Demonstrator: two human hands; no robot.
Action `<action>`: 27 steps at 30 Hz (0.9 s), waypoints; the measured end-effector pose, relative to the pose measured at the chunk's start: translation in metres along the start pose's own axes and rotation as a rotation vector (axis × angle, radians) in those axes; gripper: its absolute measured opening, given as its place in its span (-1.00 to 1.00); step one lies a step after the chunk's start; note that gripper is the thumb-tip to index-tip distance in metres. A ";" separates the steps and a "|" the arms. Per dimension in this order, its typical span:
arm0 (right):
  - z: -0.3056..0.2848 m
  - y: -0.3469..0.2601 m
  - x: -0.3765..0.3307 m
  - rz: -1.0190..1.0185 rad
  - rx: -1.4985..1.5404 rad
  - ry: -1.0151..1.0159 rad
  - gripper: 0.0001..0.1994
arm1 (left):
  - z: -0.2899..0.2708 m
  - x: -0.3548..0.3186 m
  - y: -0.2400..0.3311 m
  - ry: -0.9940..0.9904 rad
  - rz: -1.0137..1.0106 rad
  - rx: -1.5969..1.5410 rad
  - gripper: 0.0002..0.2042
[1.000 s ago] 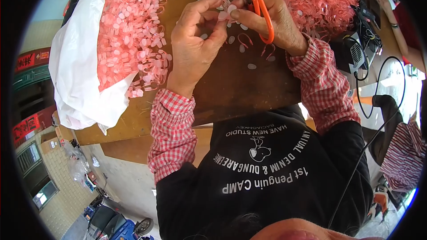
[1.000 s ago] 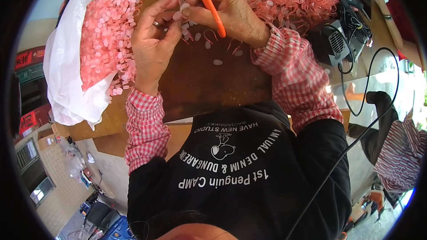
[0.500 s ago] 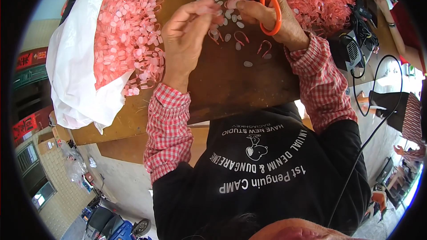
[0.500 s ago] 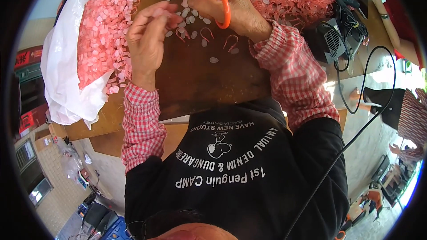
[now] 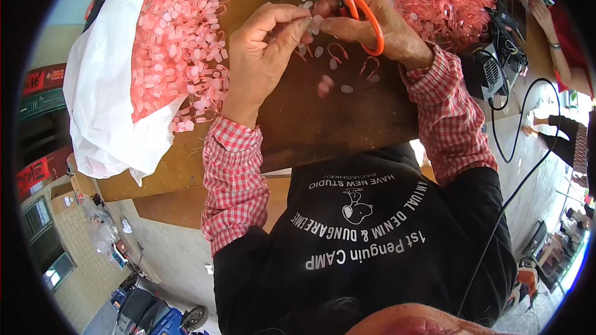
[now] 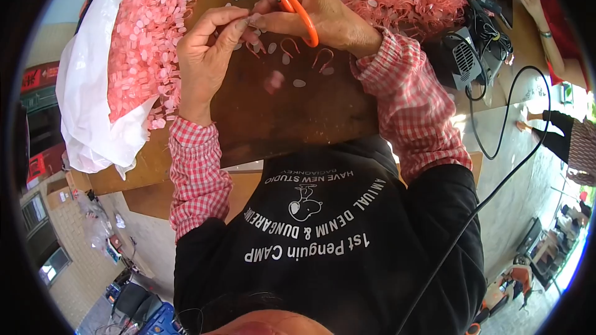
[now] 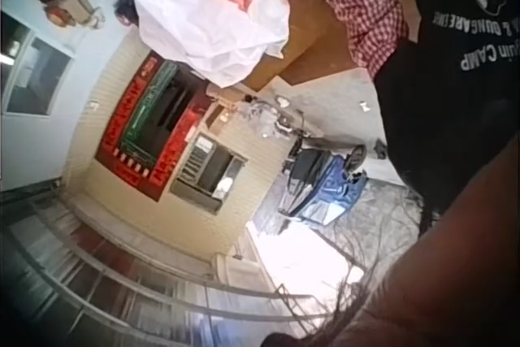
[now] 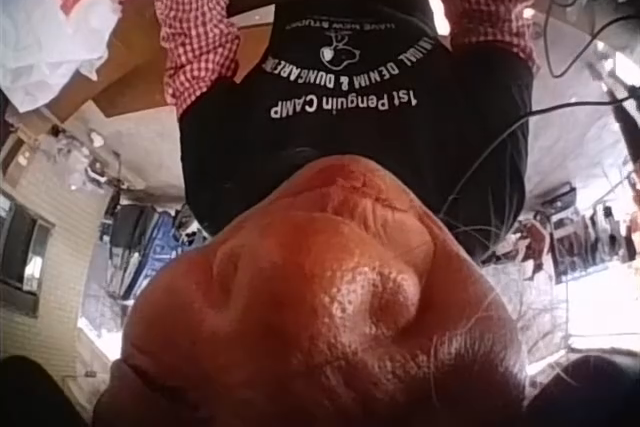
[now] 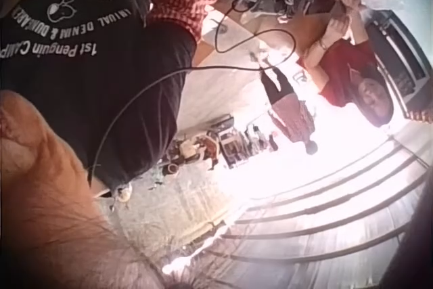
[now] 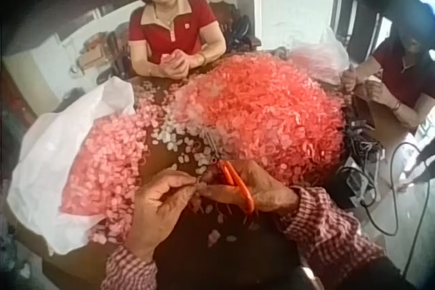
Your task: Trimming small pink and white plastic petals with scissors at a table.
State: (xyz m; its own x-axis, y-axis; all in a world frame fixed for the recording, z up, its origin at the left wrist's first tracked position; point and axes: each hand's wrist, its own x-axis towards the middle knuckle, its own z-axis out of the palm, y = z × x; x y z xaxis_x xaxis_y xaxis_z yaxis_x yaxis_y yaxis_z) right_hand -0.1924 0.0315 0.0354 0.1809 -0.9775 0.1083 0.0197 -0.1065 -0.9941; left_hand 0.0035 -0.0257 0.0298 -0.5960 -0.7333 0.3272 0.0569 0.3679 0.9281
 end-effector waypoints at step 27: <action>0.006 0.006 -0.005 -0.288 -1.113 0.231 -0.36 | 0.018 0.004 -0.008 0.440 0.292 0.231 -0.91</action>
State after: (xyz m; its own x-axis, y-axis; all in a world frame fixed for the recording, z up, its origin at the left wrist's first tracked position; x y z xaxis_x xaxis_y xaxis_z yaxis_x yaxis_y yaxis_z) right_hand -0.1873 0.0364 0.0291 0.1251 -0.8890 0.4404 -0.8612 -0.3177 -0.3968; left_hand -0.0136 -0.0209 0.0203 -0.1892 -0.7334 0.6529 -0.0366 0.6698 0.7417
